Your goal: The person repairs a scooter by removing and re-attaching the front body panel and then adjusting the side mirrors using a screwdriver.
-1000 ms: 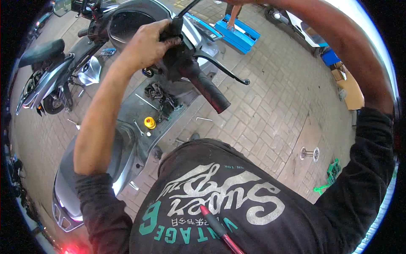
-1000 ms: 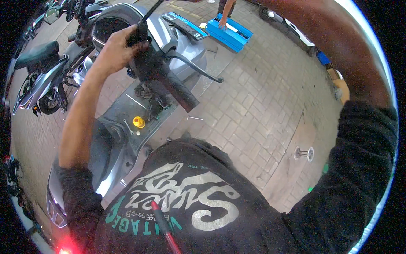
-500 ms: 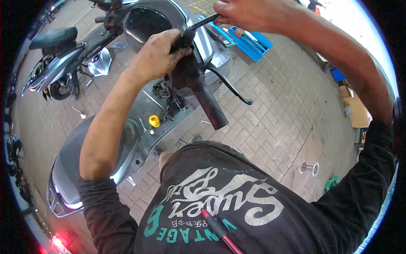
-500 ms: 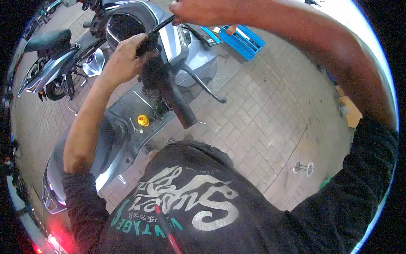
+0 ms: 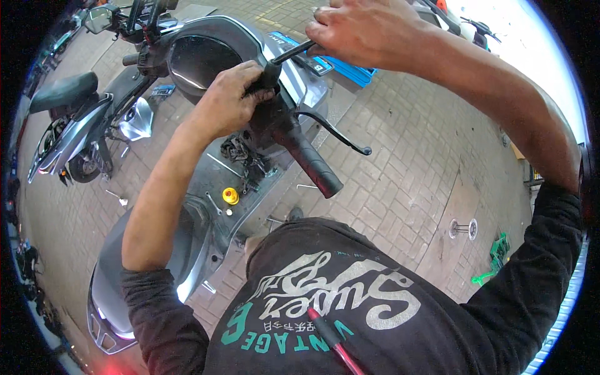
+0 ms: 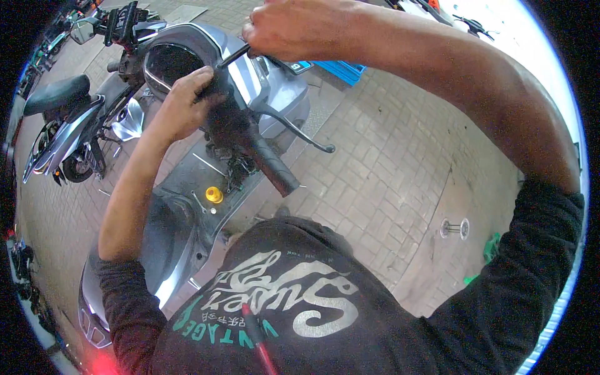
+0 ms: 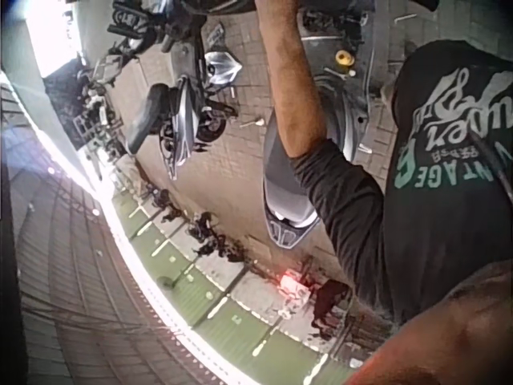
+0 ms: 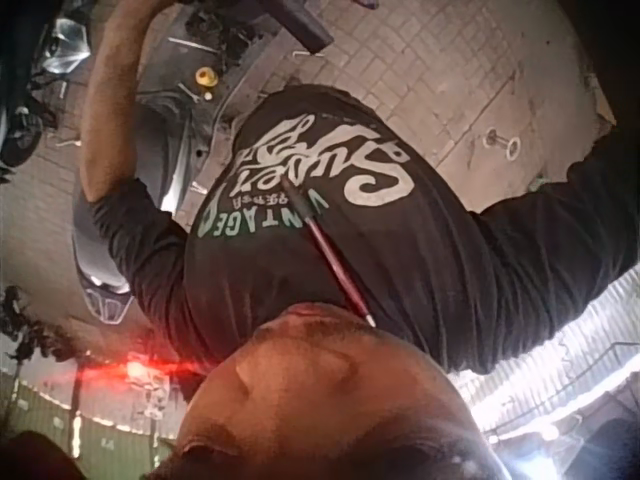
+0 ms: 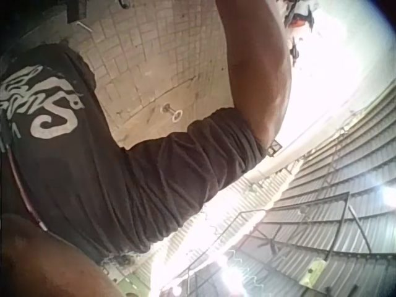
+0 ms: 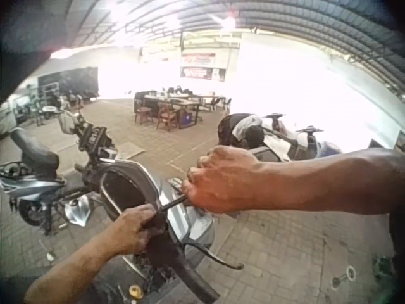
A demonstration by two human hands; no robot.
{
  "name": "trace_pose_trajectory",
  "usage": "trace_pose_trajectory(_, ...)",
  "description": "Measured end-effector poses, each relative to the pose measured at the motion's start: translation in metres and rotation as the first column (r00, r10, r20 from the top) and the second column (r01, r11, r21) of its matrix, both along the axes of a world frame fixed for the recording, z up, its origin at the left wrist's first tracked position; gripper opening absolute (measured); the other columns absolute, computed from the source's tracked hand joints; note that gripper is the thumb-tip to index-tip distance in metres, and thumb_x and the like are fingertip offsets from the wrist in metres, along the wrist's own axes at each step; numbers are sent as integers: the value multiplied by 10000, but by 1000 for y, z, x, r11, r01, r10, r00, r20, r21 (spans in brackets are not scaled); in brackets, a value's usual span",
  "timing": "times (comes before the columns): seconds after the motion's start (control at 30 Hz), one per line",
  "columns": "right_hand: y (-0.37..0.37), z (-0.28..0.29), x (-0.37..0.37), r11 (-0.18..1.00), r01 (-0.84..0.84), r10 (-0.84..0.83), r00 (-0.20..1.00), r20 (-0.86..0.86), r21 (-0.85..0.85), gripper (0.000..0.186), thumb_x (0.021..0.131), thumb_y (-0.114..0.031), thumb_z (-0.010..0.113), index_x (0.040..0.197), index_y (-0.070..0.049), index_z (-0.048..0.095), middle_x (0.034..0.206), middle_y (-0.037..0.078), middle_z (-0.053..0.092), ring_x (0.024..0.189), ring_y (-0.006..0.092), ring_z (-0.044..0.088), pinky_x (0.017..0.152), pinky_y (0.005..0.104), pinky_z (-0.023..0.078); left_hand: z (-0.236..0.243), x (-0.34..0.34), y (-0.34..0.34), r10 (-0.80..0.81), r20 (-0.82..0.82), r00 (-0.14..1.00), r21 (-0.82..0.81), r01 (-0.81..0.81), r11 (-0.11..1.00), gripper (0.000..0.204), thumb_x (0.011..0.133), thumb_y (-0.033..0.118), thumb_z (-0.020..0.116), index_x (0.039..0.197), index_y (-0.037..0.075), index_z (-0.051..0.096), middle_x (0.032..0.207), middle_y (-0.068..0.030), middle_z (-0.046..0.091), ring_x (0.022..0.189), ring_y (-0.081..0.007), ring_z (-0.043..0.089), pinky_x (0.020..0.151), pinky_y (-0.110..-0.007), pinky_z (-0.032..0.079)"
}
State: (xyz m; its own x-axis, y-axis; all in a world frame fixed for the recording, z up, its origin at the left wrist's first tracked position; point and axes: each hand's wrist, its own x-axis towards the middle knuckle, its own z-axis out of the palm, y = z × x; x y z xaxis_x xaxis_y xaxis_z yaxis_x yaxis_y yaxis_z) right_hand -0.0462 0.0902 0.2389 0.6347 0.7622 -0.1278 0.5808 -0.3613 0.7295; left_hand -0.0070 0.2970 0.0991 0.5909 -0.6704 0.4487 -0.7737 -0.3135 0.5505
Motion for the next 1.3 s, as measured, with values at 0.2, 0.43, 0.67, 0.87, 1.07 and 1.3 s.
trace_pose_trajectory(0.2, 17, 13, -23, 990, 139, -139, 988, -68, 1, 213, 831, -159, 479, 798, 18, 593, 771, 170, 639, 759, 286, 653, 619, 393, 527, 13, -17, -5, 84, -153, 985, -179, -111, 978, 314, 717, 120, 673, 962, -13, 530, 944, -202, 552, 888, -328, 552, 787, -358, 436)
trace_pose_trajectory(0.43, 30, 18, -16, 921, 373, -319, 886, -335, 110, 215, 787, -99, 478, 638, 8, 592, 617, 148, 614, 641, 249, 650, 544, 377, 514, 18, -7, -67, 376, 200, 905, -172, -345, 923, 226, 769, 213, 581, 930, 70, 510, 752, -159, 622, 716, -369, 609, 647, -460, 495)
trace_pose_trajectory(0.67, 35, 12, -24, 859, 479, -426, 865, -265, 182, 181, 777, -72, 488, 679, 19, 610, 659, 163, 628, 611, 241, 641, 534, 363, 509, 31, 5, -65, 148, 217, 965, -86, -132, 988, 253, 763, 299, 575, 871, 70, 588, 750, -191, 631, 752, -378, 614, 671, -477, 491)
trace_pose_trajectory(0.87, 58, 26, -22, 653, 747, -691, 656, -304, 128, 250, 804, -229, 506, 741, -13, 615, 739, 175, 627, 734, 331, 615, 660, 432, 474, 37, 11, -66, -78, 20, 997, -262, 81, 962, 170, 751, 163, 598, 830, 13, 607, 768, -222, 614, 769, -357, 613, 648, -415, 480)
trace_pose_trajectory(1.07, 38, 8, -16, 831, 551, -531, 827, -184, 78, 309, 846, -342, 524, 807, -41, 586, 782, 136, 618, 811, 317, 607, 704, 415, 475, 21, 45, -28, -283, 0, 959, -148, 280, 949, 438, 726, 339, 669, 1038, 41, 594, 1018, -182, 604, 971, -334, 566, 871, -380, 426)
trace_pose_trajectory(1.3, 28, 4, -16, 937, 345, -340, 937, -84, 50, 288, 821, -329, 559, 721, -62, 523, 693, 88, 541, 679, 246, 581, 625, 376, 473, -35, 37, 16, -98, 217, 971, -221, 147, 964, 395, 736, 298, 695, 1042, 60, 620, 1128, -103, 549, 1108, -285, 465, 943, -371, 367)
